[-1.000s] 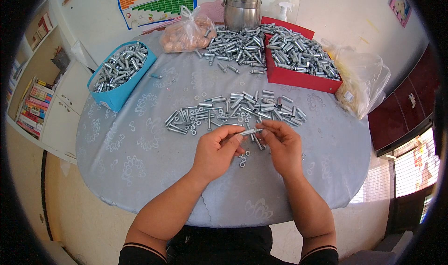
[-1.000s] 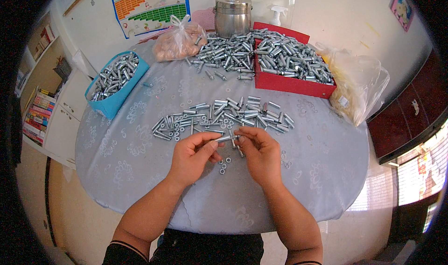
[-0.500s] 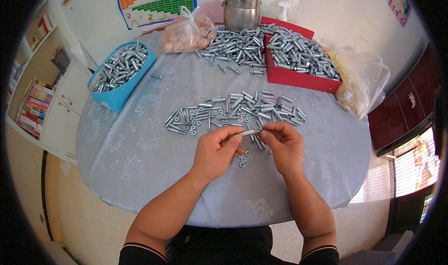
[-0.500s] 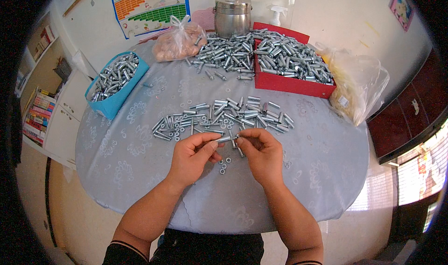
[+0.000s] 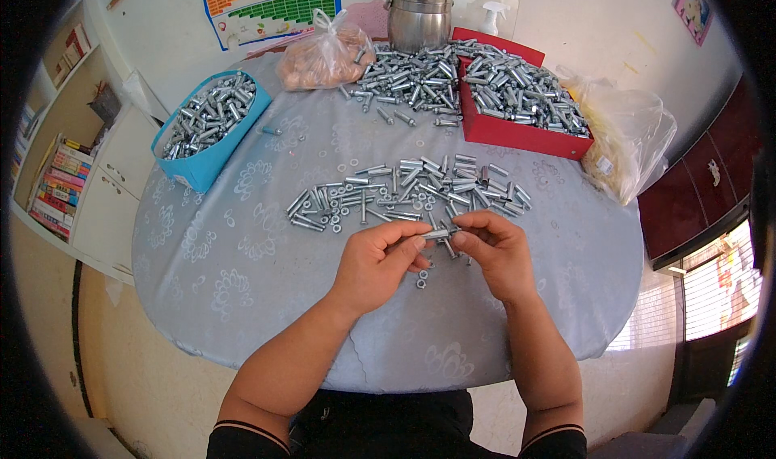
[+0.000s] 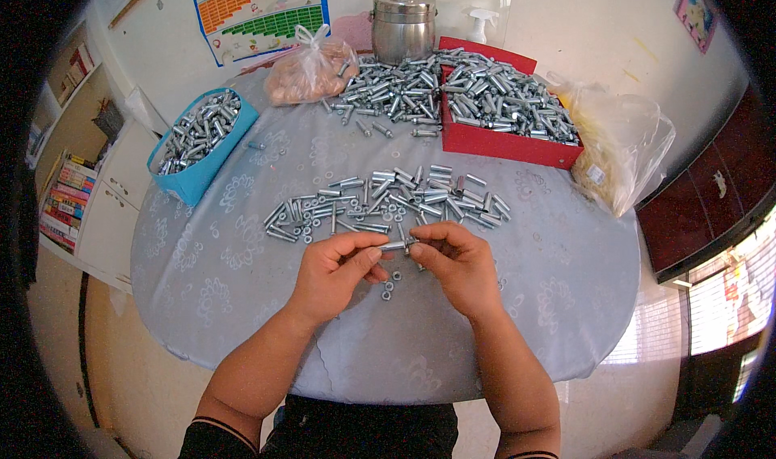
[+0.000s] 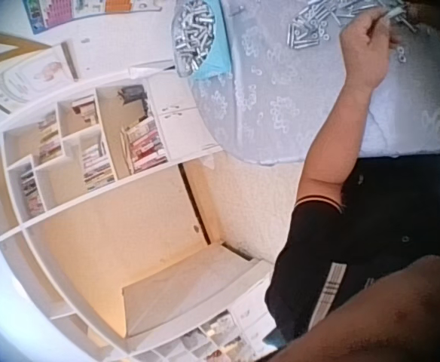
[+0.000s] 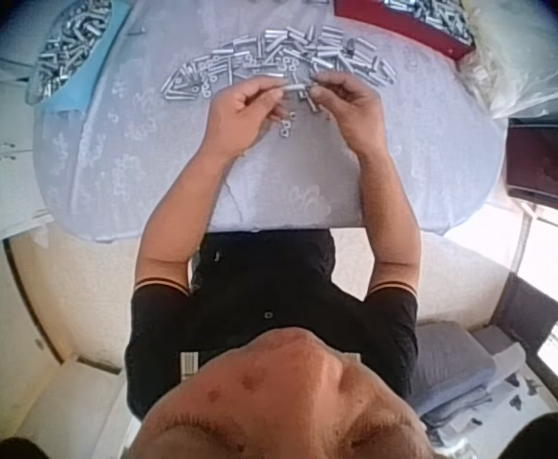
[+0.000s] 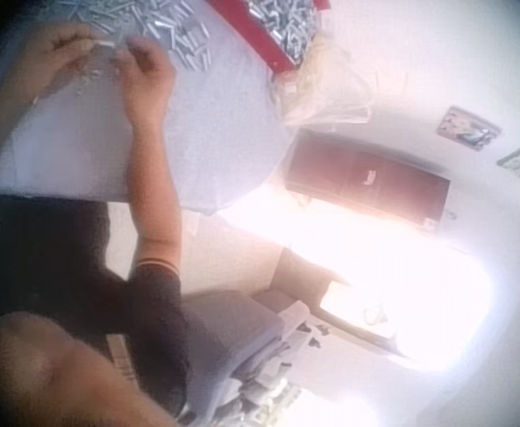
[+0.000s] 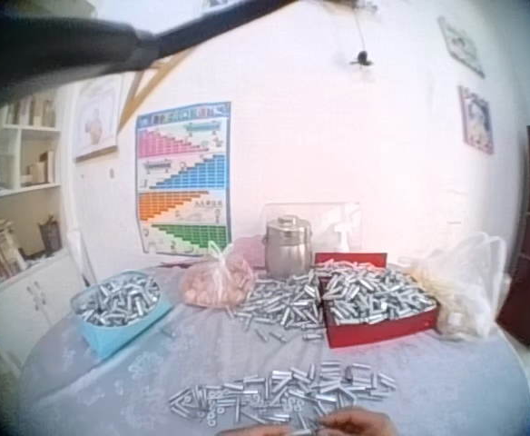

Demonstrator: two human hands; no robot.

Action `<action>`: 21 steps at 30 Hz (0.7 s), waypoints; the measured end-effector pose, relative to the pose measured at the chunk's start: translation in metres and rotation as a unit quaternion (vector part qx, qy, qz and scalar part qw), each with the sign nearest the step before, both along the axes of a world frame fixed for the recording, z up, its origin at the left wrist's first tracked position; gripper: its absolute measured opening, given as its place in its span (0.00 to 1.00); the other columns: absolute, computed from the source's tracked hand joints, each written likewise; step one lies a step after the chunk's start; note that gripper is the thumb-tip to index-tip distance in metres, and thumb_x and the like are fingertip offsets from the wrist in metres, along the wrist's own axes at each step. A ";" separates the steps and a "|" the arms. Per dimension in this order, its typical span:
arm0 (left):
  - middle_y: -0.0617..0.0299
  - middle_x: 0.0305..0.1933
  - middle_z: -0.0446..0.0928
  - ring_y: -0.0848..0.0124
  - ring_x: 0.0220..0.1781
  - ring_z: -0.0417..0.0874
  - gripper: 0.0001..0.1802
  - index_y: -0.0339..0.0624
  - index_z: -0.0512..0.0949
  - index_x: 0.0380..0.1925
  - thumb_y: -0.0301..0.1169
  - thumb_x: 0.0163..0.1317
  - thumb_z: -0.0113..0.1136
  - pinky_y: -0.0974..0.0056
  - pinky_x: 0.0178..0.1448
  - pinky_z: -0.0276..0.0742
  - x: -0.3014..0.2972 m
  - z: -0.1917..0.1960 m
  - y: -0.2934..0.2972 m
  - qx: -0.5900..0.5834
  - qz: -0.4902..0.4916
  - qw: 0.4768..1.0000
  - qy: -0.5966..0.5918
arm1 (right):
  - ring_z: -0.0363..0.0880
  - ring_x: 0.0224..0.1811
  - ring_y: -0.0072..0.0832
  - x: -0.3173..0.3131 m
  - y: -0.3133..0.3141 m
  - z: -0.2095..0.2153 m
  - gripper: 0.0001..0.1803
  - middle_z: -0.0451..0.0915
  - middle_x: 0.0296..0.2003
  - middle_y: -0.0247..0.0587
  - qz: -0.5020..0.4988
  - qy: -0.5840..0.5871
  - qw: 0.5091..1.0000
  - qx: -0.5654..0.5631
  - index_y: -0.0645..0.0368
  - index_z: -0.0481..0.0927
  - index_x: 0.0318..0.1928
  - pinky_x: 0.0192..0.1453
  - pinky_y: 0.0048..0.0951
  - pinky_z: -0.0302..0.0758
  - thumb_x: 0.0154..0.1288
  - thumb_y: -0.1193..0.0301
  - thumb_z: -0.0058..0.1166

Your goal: The person sits at a table and repeatedly picks up metal bolts and washers. They thread the washers onto the bolts by hand and place the assembled fasteners back onto the table surface. The person continues this repetitive assembly process throughout the clip.

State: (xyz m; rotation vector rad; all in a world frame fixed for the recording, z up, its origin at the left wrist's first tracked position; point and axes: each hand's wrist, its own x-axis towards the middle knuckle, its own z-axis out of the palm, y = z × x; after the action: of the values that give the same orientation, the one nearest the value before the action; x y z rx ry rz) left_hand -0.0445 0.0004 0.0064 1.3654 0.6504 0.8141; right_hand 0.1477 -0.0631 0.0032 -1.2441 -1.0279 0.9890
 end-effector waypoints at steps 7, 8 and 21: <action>0.56 0.40 0.82 0.73 0.36 0.85 0.13 0.32 0.77 0.50 0.25 0.68 0.53 0.69 0.40 0.82 -0.001 0.001 0.000 -0.001 -0.006 1.000 -0.002 | 0.79 0.38 0.20 0.000 -0.001 0.002 0.12 0.83 0.36 0.35 0.016 0.009 1.000 -0.013 0.64 0.81 0.46 0.44 0.22 0.76 0.61 0.78 0.62; 0.56 0.40 0.82 0.72 0.36 0.85 0.13 0.31 0.77 0.50 0.25 0.68 0.53 0.69 0.41 0.83 -0.001 0.001 0.000 -0.002 -0.005 1.000 -0.004 | 0.79 0.38 0.20 0.000 -0.001 0.002 0.11 0.83 0.36 0.36 0.015 0.014 1.000 -0.009 0.65 0.81 0.46 0.44 0.22 0.76 0.62 0.78 0.61; 0.54 0.40 0.82 0.69 0.38 0.86 0.13 0.30 0.78 0.50 0.23 0.67 0.54 0.68 0.42 0.84 -0.001 0.000 -0.003 0.014 -0.028 0.999 -0.007 | 0.68 0.23 0.15 -0.001 -0.003 0.007 0.17 0.72 0.20 0.28 0.016 -0.053 0.993 -0.104 0.61 0.76 0.30 0.27 0.21 0.64 0.72 0.62 0.52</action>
State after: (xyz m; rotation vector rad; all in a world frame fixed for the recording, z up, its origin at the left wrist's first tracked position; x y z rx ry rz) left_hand -0.0450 -0.0029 0.0067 1.3970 0.5894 0.7891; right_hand 0.1462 -0.0661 0.0103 -1.4695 -1.0492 1.0849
